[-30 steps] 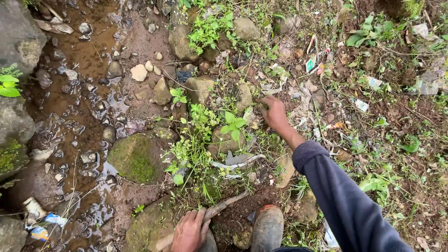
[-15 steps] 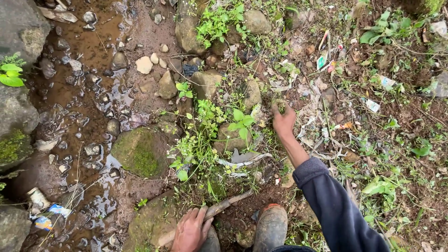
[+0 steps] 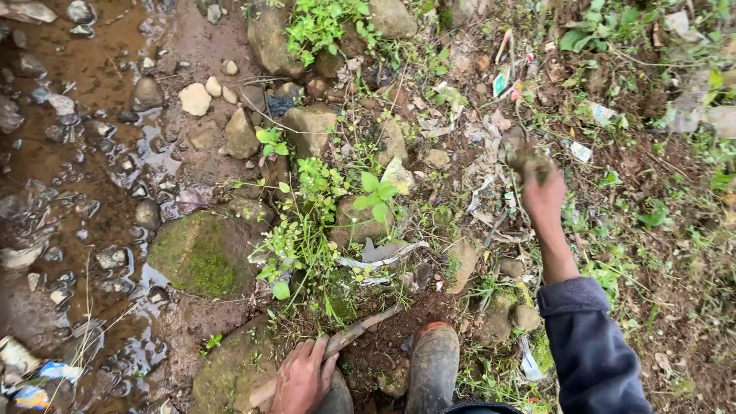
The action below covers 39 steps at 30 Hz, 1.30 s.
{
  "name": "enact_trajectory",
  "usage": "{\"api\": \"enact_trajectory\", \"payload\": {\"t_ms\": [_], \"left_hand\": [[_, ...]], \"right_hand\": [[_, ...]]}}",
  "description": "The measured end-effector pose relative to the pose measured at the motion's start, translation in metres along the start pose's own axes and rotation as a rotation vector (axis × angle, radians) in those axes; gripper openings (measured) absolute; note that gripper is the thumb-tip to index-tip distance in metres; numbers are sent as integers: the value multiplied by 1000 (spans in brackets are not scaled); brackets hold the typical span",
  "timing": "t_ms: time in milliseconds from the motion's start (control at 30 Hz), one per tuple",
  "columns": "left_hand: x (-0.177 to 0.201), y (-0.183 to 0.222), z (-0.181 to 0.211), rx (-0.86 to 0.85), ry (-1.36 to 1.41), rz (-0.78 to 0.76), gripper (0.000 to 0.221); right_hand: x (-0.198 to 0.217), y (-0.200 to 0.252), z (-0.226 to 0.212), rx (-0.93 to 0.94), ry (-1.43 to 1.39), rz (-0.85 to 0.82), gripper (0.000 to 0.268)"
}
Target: Clearing vegetation and debris from a rocky stream bank using a hand sickle and manual pulling.
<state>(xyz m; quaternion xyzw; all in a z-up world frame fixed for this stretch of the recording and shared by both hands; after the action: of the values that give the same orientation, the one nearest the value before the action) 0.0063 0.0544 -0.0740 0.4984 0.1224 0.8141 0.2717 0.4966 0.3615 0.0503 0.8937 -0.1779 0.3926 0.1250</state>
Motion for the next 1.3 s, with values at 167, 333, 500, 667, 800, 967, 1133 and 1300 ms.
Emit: {"api": "enact_trajectory", "payload": {"t_ms": [167,333,500,667,800,967,1133,1300], "left_hand": [[2,-3,2,22,-7,-12,47],[6,-3,3,28,0,-12,44],[7,2,2,75,72,-99,44],[3,2,1,54,41,-93,46],[12,3,6,56,48,-68,46],[2,3,2,91,20,-105,49],[1,-1,4,69,-1,-61,50],[-3,2,-1,146,-7,-170,55]], "right_hand": [[-42,31,26,123,353,-229,14],[-84,53,-13,201,191,-368,21],[-116,60,-3,383,494,-460,45],[-106,60,-25,102,352,-413,22],[-114,41,12,270,468,-470,23],[-55,25,2,181,175,-219,15],[-90,46,-19,249,135,-331,11],[-123,83,-30,152,194,-443,69]]}}
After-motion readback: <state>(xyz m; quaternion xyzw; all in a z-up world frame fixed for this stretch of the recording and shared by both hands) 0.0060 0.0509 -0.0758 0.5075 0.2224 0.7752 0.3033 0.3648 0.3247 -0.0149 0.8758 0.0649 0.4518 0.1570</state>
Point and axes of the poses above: each hand's wrist, its own y-axis away from the middle knuckle, its own x-axis out of the back of the hand, z = x × y, the point moved 9 cm from there along -y, towards the middle knuckle, and after that the axes turned 8 degrees about -y, right-handed, at the moved point
